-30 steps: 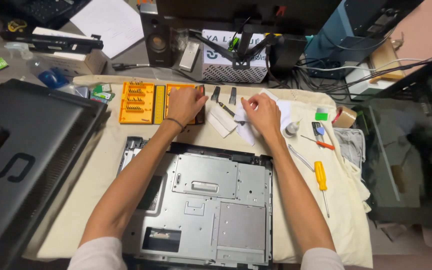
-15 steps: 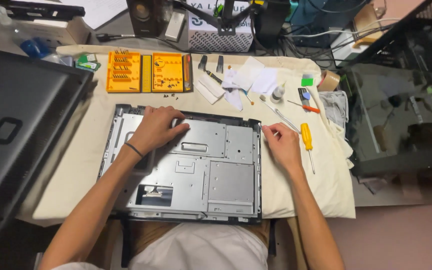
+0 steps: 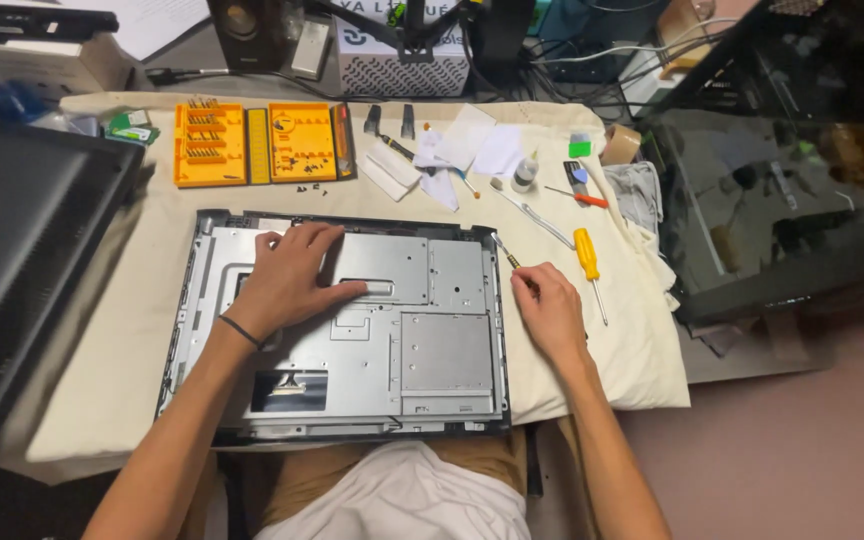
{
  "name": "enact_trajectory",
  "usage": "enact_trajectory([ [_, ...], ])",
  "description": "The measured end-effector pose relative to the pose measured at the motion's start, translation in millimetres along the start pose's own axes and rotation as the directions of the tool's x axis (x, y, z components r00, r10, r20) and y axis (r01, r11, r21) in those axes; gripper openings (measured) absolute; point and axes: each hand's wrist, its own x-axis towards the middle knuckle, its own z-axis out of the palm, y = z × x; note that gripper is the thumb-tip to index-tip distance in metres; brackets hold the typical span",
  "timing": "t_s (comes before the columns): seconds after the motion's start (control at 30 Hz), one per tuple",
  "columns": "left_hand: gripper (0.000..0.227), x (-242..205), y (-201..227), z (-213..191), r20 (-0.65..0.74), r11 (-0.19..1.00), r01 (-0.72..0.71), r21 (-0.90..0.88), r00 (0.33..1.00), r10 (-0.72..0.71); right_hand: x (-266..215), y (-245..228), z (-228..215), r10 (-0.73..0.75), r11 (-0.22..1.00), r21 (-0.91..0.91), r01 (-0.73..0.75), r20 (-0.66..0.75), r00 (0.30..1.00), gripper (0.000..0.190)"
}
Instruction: The person uses a screwdriver to remove screws from the back of a laptop and detaches the rear casing. They then flip the device over and remove the front bezel from the screen assembly.
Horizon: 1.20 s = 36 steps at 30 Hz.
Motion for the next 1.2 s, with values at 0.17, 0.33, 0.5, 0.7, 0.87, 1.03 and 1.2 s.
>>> enact_trajectory([
  [0.17, 0.126, 9, -12, 4, 0.076, 0.999, -0.025, 0.037, 0.997, 0.022, 9, -33, -4, -0.057, 0.972, -0.23, 0.045, -0.046, 0.997, 0.029],
  [0.33, 0.13, 17, -10, -1, 0.159, 0.995, -0.091, 0.033, 0.984, 0.085, 18, -23, 1, -0.091, 0.914, -0.402, 0.05, -0.083, 0.992, 0.028],
  [0.5, 0.127, 26, -14, 2, 0.179, 0.985, -0.164, -0.055, 0.969, 0.171, 28, 21, 11, -0.157, 0.923, -0.375, 0.089, -0.155, 0.975, 0.013],
  [0.7, 0.103, 57, 26, -2, 0.236, 0.977, -0.205, -0.051, 0.949, 0.211, 23, 36, 6, 0.036, 0.987, -0.138, -0.079, -0.287, 0.957, 0.015],
  [0.87, 0.089, 82, 78, 8, 0.244, 0.98, -0.191, -0.057, 0.949, 0.199, 17, 5, -3, 0.251, 0.838, 0.522, -0.159, -0.11, 0.962, 0.021],
  [1.03, 0.093, 85, 94, 22, 0.211, 0.974, -0.225, -0.002, 0.952, 0.221, 15, 2, 6, 0.332, 0.685, 0.677, -0.268, 0.037, 0.943, 0.025],
  [1.2, 0.079, 82, 89, 18, 0.191, 0.988, -0.089, -0.13, 0.975, 0.113, 11, 5, 14, 0.295, 0.707, 0.68, -0.196, -0.032, 0.955, 0.022],
])
